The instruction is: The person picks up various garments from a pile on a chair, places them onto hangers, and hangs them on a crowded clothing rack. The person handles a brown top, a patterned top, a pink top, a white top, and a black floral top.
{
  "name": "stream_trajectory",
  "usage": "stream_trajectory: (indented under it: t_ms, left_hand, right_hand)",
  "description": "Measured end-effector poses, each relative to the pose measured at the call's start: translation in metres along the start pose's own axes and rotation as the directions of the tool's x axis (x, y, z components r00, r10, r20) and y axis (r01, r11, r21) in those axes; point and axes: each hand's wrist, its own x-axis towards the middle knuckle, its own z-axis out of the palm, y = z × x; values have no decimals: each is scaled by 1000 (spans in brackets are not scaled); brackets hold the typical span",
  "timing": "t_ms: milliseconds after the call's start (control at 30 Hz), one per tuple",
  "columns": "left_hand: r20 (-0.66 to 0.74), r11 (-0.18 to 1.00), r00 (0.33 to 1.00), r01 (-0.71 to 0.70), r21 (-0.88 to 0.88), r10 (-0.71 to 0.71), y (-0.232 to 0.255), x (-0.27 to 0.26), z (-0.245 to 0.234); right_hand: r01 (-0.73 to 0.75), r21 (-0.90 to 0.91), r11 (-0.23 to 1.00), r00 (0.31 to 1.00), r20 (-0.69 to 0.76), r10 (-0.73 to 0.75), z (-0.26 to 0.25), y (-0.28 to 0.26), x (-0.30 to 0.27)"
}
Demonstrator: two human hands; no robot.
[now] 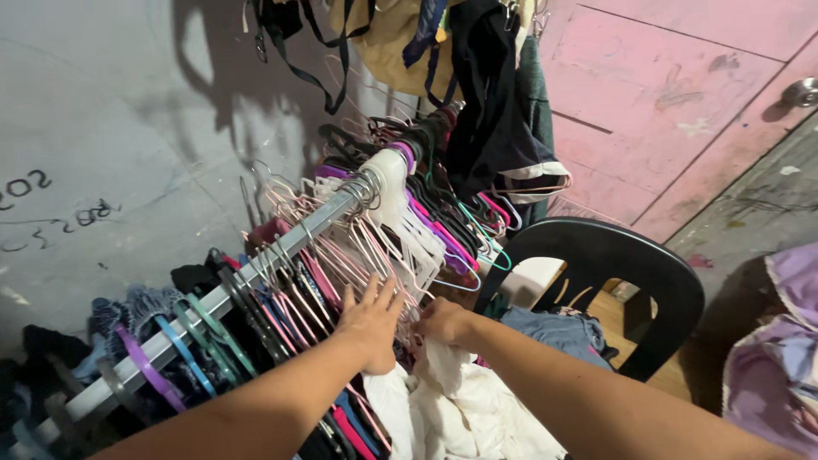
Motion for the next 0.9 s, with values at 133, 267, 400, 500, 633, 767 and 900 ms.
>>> stream_trajectory:
  t_ms: [133,267,400,500,633,767,900]
  left_hand:
    - [100,1000,995,26,-2,-25,-3,4,5]
    - [96,999,995,25,25,-27,-4,-4,16]
    - [-75,986,994,70,-152,-82,-7,-15,18]
    - [-153,958,981,71,-277,-117,-4,-20,13]
    - [-243,957,967,8,-288,-81,-4,-23,8]
    - [-210,954,969,63,-293,-128,-3,-16,2]
    - [-112,977,987,93,-192,-116,-1,-14,-5]
  right_hand:
    - [79,74,994,987,134,-88,8,6,-6]
    - [67,238,969,974,193,-115,22,9,-17]
    - [43,528,848,963,205,-176,39,9,-18]
    - [249,283,926,960,57,-276,26,9,-18]
    - [247,-10,969,891,-390,-231,-19,12,-62]
    - [172,-88,981,878,-439,-193,-69,15,-95]
    - [232,-102,967,915,-316,-252,-110,11,-95]
